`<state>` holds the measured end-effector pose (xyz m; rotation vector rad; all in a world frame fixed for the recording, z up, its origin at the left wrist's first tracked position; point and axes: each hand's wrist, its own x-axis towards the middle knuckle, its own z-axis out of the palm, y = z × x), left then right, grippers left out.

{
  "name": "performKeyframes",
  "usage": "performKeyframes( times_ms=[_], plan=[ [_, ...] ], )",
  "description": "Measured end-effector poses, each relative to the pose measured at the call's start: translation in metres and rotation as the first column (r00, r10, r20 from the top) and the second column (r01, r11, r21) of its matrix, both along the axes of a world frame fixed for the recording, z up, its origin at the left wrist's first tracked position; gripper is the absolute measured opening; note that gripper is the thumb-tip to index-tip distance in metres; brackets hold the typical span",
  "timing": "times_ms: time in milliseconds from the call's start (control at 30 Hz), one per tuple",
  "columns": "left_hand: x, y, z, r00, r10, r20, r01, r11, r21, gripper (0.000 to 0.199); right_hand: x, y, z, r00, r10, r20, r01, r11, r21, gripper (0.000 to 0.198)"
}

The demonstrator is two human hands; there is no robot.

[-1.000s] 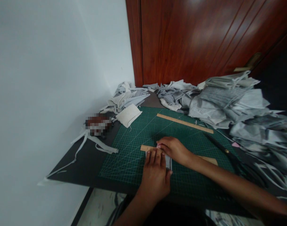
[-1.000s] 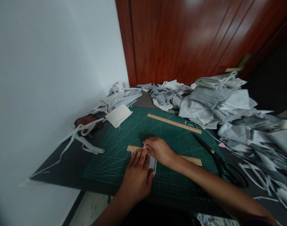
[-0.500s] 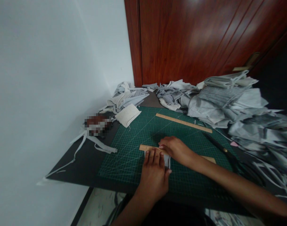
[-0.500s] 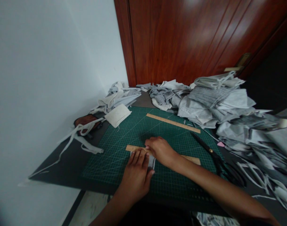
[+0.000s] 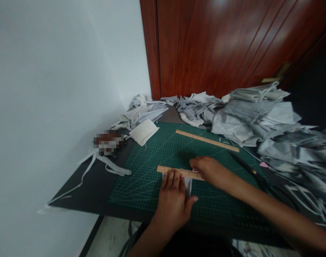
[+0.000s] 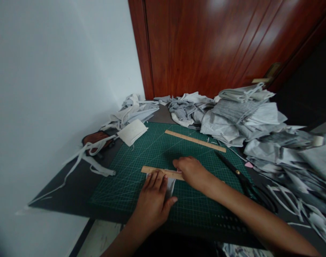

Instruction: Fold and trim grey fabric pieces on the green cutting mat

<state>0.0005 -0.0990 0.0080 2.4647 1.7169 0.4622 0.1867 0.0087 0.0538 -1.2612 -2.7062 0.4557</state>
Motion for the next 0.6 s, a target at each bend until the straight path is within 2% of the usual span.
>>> performKeyframes(
  times_ms=[167, 433, 600],
  plan=[
    [0.0, 0.0, 0.0, 1.0, -0.003, 0.001, 0.003, 1.0, -0.017, 0.079, -0.007, -0.004, 0.0, 0.999, -0.017, -0.03, 0.017, 0.999, 0.027, 0.02],
    [0.001, 0.0, 0.0, 1.0, -0.001, 0.006, 0.001, 1.0, 0.001, 0.074, -0.017, -0.004, -0.015, 0.998, 0.01, -0.062, -0.008, 0.999, 0.042, 0.01],
    [0.0, 0.0, -0.001, 1.0, 0.0, 0.005, 0.0, 1.0, 0.004, 0.075, -0.013, -0.006, -0.007, 1.0, 0.012, -0.021, -0.011, 0.999, 0.039, 0.012]
  ],
)
